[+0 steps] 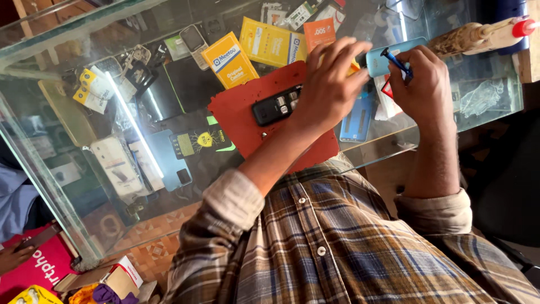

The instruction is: The person applies a screen protector to a smartphone on a glass counter, pressing it down and smoothing it. They then pick up a small feature phone, press its buttons, and later use a screwdriver to open and work on the back of a phone, manipulating its internal components.

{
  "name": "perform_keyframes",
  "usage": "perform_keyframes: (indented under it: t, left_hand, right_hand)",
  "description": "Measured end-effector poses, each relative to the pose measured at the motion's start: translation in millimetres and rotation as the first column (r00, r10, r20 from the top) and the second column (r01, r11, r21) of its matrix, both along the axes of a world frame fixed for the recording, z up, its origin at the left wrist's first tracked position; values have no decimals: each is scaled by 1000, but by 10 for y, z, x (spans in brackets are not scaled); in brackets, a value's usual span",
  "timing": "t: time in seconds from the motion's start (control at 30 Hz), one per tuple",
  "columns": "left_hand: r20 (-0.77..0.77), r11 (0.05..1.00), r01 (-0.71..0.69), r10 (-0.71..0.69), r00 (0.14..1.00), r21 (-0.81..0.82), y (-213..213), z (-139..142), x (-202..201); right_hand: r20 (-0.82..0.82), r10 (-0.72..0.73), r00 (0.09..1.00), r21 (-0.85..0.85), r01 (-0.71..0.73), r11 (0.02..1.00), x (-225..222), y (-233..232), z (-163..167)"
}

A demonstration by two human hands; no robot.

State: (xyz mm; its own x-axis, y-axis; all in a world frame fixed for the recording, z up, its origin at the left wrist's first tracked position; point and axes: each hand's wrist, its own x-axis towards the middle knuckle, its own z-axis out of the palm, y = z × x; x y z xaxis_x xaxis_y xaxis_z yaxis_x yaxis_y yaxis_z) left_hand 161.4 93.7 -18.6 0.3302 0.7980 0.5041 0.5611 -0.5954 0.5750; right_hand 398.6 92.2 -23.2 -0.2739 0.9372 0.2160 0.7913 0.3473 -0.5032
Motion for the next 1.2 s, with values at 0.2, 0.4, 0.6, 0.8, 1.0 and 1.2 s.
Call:
perform_keyframes:
  t: [0.2,0.4,0.6,0.8,1.0,1.2]
  left_hand:
    - [-126,998,15,-22,992,-55,248,-319,422]
    - [-232,992,-97,78,970,-75,148,-400,191]
    - [-182,980,-13,-24,983,-200,-12,-322,79]
    - [178,891,186,-121,977,-415,-423,-176,145]
    - [621,633,406,153,769,-659,-479,-404,275]
    - [695,494,585,56,717,-643,-503,-285,6]
  right_hand:
    - [-121,-35,992,-34,31,999,16,-23,87]
    - [170,-145,975,-114,165,980,48,-279,316]
    - [251,-135,959,-99,164,981,69,-370,213]
    - [114,-200,973,-123,213,969,59,-322,267]
    - [-212,15,977,-323,-85,942,-219,-424,508]
    - [-112,21,994,-337,-58,940,-189,-494,453]
